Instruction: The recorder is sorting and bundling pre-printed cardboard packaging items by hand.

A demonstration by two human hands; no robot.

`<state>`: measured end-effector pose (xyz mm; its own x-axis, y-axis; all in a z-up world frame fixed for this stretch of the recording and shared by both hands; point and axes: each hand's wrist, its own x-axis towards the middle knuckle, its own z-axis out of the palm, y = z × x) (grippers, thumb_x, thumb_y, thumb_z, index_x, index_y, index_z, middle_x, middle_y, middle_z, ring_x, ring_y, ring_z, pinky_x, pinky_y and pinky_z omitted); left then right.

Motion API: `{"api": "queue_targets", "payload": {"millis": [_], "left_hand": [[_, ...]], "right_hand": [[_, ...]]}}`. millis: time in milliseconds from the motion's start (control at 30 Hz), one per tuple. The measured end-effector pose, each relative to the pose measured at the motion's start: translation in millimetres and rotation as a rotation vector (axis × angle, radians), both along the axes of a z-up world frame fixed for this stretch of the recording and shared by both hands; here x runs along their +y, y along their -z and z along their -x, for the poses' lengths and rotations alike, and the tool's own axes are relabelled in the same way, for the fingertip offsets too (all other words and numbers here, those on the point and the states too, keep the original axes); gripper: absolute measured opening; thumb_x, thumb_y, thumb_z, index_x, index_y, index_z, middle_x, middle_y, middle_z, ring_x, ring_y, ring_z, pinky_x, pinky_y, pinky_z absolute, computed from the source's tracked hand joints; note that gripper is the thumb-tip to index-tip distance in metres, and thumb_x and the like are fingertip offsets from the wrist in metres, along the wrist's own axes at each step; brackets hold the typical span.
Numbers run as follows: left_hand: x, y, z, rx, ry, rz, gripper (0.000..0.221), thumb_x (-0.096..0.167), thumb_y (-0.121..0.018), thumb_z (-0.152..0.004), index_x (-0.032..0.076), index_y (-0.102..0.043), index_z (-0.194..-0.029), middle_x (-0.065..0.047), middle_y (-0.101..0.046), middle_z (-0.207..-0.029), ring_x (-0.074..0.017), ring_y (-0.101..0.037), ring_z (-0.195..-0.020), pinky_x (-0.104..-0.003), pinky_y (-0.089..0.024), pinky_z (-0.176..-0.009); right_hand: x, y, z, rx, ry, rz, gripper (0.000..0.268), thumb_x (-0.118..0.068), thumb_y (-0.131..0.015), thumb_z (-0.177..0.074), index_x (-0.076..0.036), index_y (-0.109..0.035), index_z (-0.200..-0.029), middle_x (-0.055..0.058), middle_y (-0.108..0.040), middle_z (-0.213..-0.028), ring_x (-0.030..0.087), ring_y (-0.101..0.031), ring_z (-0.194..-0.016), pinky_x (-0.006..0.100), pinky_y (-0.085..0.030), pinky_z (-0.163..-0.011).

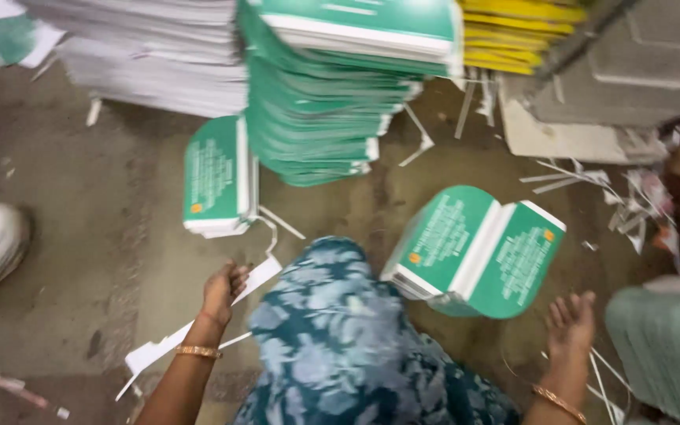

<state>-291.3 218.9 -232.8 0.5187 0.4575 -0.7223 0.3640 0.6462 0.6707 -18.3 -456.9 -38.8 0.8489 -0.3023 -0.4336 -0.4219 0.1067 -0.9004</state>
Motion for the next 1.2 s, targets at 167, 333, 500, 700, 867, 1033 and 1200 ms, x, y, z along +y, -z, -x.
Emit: {"api": "queue_targets", "payload": {"millis": [167,333,500,700,867,1033,1200], "left_hand": [[46.2,-3.4,-2.2,-0.163,-0.435,0.055,0.069,0.054,-0.058,-0.098,0.014,-0.04,-0.151,-0.011,-0.061,-0.131,-0.0223,-0.063,-0.111,-0.035,-0.053,-0.092],[82.0,4.2,-50.1,-0.303,-0.386,0.173,0.084,0.068,-0.06,-0.093,0.019,-0.039,-0.158,-0.018,-0.049,-0.147,-0.026,-0.056,-0.105,-0.04,-0.045,-0.091],[78.0,-24.5,-96.2,-0.156,-0.474,0.318,0.076,0.063,-0.059,-0.095,0.026,-0.038,-0.157,-0.023,-0.036,-0.148,-0.0392,-0.048,-0.115,-0.058,-0.04,-0.111],[88.2,8.2,-117.5,-0.217,-0.416,0.365,0.063,0.057,-0.059,-0.091,0.022,-0.051,-0.143,-0.01,-0.062,-0.141,-0.0348,-0.057,-0.127,-0.066,-0.027,-0.107],[87.0,3.1,-110.9,-0.17,-0.369,0.295,0.055,0.057,-0.055,-0.094,0.023,-0.054,-0.137,-0.007,-0.066,-0.133,-0.0276,-0.063,-0.117,-0.053,-0.042,-0.098],[40.3,-5.4,-105.0,-0.161,-0.376,0.379,0.056,0.064,-0.065,-0.095,0.021,-0.061,-0.129,-0.005,-0.059,-0.116,-0.028,-0.052,-0.11,-0.043,-0.04,-0.089],[2.2,-1.1,-133.7,0.008,-0.275,0.413,0.052,0.061,-0.066,-0.095,0.023,-0.061,-0.129,-0.013,-0.056,-0.12,-0.0271,-0.052,-0.11,-0.046,-0.048,-0.093]], "right_hand": [[-33.3,25.8,-3.5,0.004,0.002,0.009,0.101,-0.074,-0.054,-0.093,-0.006,-0.028,-0.162,0.021,-0.037,-0.161,0.034,-0.037,-0.148,0.055,-0.023,-0.122],[-33.7,9.4,13.4,0.012,-0.037,0.075,0.1,-0.072,-0.054,-0.096,-0.007,-0.023,-0.165,0.022,-0.031,-0.163,0.036,-0.031,-0.152,0.055,-0.021,-0.123],[-48.3,3.6,28.4,0.013,-0.013,0.038,0.1,-0.07,-0.056,-0.098,-0.008,-0.019,-0.165,0.022,-0.027,-0.164,0.038,-0.023,-0.156,0.054,-0.019,-0.124],[-50.6,0.4,23.7,0.037,0.037,0.038,0.095,-0.066,-0.055,-0.1,-0.007,-0.021,-0.166,0.021,-0.029,-0.165,0.037,-0.026,-0.156,0.052,-0.022,-0.125],[-41.7,5.8,-6.3,-0.009,0.031,0.003,0.093,-0.065,-0.055,-0.099,-0.008,-0.021,-0.165,0.021,-0.029,-0.164,0.036,-0.026,-0.155,0.052,-0.022,-0.124],[-55.4,12.6,17.3,0.02,0.043,0.013,0.092,-0.063,-0.055,-0.099,-0.008,-0.021,-0.164,0.021,-0.03,-0.164,0.036,-0.026,-0.155,0.052,-0.022,-0.124],[-34.9,4.4,29.6,-0.001,0.068,0.048,0.089,-0.06,-0.057,-0.099,-0.006,-0.026,-0.163,0.02,-0.035,-0.161,0.036,-0.03,-0.154,0.053,-0.023,-0.124]]}}
